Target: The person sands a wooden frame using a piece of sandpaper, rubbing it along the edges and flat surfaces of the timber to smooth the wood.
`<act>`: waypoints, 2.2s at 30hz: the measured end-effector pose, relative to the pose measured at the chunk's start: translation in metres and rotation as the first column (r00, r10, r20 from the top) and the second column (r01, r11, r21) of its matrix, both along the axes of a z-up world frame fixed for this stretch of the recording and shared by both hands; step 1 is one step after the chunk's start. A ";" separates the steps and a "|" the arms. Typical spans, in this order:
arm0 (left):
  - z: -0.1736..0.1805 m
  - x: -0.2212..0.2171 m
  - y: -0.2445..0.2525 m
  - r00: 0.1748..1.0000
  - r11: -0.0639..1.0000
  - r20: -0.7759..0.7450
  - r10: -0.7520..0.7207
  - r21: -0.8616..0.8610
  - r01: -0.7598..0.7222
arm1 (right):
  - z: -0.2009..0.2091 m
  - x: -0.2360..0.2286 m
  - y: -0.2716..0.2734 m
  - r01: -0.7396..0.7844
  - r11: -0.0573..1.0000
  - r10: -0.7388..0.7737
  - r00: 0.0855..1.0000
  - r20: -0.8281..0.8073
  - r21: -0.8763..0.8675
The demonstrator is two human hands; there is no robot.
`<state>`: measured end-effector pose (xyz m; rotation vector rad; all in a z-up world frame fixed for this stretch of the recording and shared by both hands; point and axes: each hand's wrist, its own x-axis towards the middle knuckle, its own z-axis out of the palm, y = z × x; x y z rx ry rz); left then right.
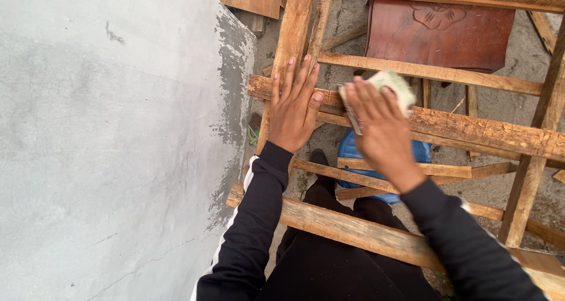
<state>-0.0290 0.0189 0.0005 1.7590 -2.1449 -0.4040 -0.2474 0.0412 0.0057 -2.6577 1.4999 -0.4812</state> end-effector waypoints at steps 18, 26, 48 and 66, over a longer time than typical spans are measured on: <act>0.003 0.012 0.000 0.888 0.999 -0.458 -0.033 -0.024 0.025 | 0.003 0.067 -0.008 0.051 0.997 -0.054 0.997 0.055 0.049; -0.008 0.006 -0.002 0.963 1.000 -0.267 -0.023 -0.006 0.022 | 0.027 -0.047 0.030 0.347 0.930 -0.353 0.935 0.029 0.120; -0.003 -0.031 0.002 0.990 0.989 0.021 -0.137 -0.059 0.138 | -0.010 -0.063 0.028 0.325 0.946 -0.319 0.927 0.196 0.002; -0.014 -0.054 -0.008 0.999 0.986 0.007 -0.043 -0.158 0.043 | 0.010 -0.016 0.023 0.223 0.973 -0.229 0.956 0.185 0.053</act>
